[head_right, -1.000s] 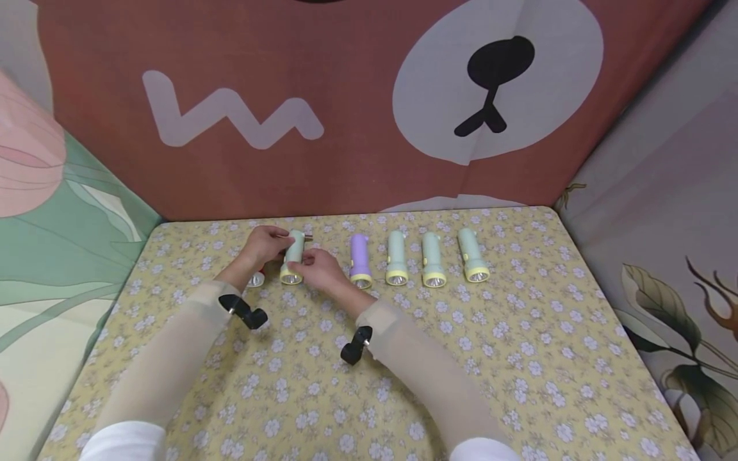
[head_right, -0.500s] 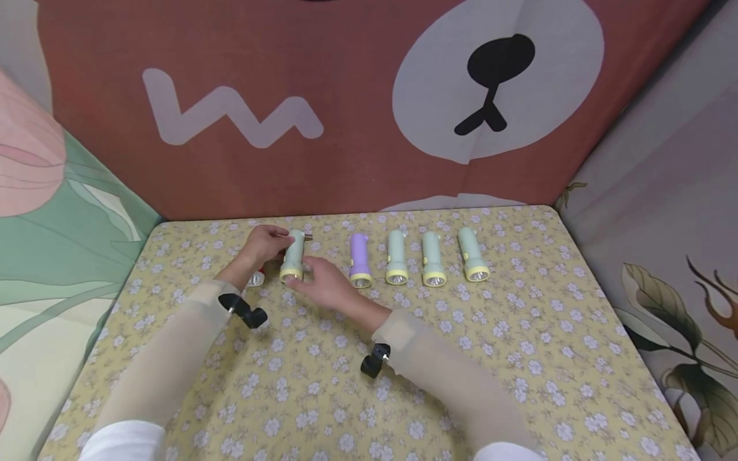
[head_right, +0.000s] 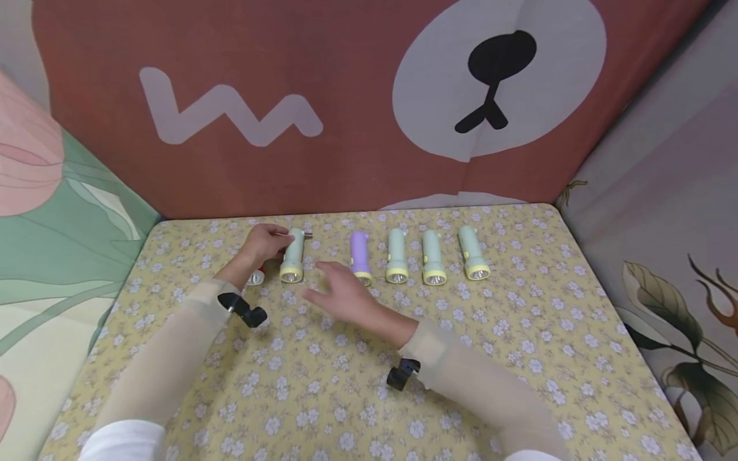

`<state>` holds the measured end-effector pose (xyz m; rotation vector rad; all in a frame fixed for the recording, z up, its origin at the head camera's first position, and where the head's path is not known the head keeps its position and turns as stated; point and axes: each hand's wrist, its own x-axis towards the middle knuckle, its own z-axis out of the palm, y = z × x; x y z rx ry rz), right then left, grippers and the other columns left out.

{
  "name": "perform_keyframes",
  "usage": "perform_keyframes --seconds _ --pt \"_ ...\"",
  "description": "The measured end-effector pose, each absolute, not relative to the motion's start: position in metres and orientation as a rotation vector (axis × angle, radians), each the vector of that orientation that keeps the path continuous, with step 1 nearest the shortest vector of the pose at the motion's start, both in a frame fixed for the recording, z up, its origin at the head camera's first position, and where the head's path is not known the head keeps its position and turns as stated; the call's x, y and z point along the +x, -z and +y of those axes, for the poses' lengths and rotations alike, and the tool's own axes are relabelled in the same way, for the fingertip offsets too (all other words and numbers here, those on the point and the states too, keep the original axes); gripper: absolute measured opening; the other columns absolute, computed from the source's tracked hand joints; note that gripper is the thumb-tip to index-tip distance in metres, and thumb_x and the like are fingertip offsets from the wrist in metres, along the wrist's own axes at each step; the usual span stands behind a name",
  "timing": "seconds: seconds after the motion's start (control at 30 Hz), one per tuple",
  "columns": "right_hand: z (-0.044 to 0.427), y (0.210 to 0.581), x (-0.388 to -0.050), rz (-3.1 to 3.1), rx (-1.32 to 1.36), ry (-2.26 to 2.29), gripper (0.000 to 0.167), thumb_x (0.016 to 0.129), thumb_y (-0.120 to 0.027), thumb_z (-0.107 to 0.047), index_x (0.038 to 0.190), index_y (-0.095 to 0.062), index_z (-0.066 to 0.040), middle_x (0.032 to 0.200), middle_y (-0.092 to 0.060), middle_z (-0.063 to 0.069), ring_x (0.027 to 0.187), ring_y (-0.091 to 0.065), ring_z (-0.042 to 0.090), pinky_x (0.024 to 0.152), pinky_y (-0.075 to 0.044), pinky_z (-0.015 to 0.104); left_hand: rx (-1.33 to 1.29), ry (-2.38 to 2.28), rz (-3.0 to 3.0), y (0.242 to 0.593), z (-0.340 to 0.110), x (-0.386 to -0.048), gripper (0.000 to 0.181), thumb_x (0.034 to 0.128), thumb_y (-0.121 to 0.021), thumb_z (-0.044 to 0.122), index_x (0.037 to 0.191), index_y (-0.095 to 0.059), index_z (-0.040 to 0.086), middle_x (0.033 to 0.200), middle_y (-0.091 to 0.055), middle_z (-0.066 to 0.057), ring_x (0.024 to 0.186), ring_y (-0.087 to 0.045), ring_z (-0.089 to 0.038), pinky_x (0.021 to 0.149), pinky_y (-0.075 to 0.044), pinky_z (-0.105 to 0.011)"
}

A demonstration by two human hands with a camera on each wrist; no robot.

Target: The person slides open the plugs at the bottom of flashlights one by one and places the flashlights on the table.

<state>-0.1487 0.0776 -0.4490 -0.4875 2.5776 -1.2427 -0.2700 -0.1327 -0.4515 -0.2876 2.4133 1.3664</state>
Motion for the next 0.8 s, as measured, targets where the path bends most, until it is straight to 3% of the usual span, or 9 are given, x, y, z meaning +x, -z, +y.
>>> perform_keyframes --seconds 0.57,0.8 --pt "0.127 0.446 -0.143 2.658 -0.317 1.458 0.058 0.1 -0.068 -0.027 0.146 -0.049 0.003 0.131 -0.063 0.02 0.119 -0.061 0.032 0.095 -0.055 0.044 -0.298 -1.352 2.407 0.45 -0.134 -0.272 0.04 0.1043 -0.061 0.017 0.14 -0.056 0.0 0.138 -0.056 -0.022 0.117 -0.062 -0.037 0.099 -0.054 -0.047" --pt "0.132 0.45 -0.147 2.699 -0.211 1.427 0.067 0.099 -0.069 -0.031 0.149 -0.043 0.006 0.141 -0.052 0.025 0.125 -0.055 0.038 0.099 -0.052 0.051 -0.32 -1.34 2.4 0.454 -0.133 -0.272 0.04 0.1041 -0.061 0.018 0.139 -0.056 0.001 0.136 -0.057 -0.021 0.115 -0.063 -0.036 0.098 -0.054 -0.046"
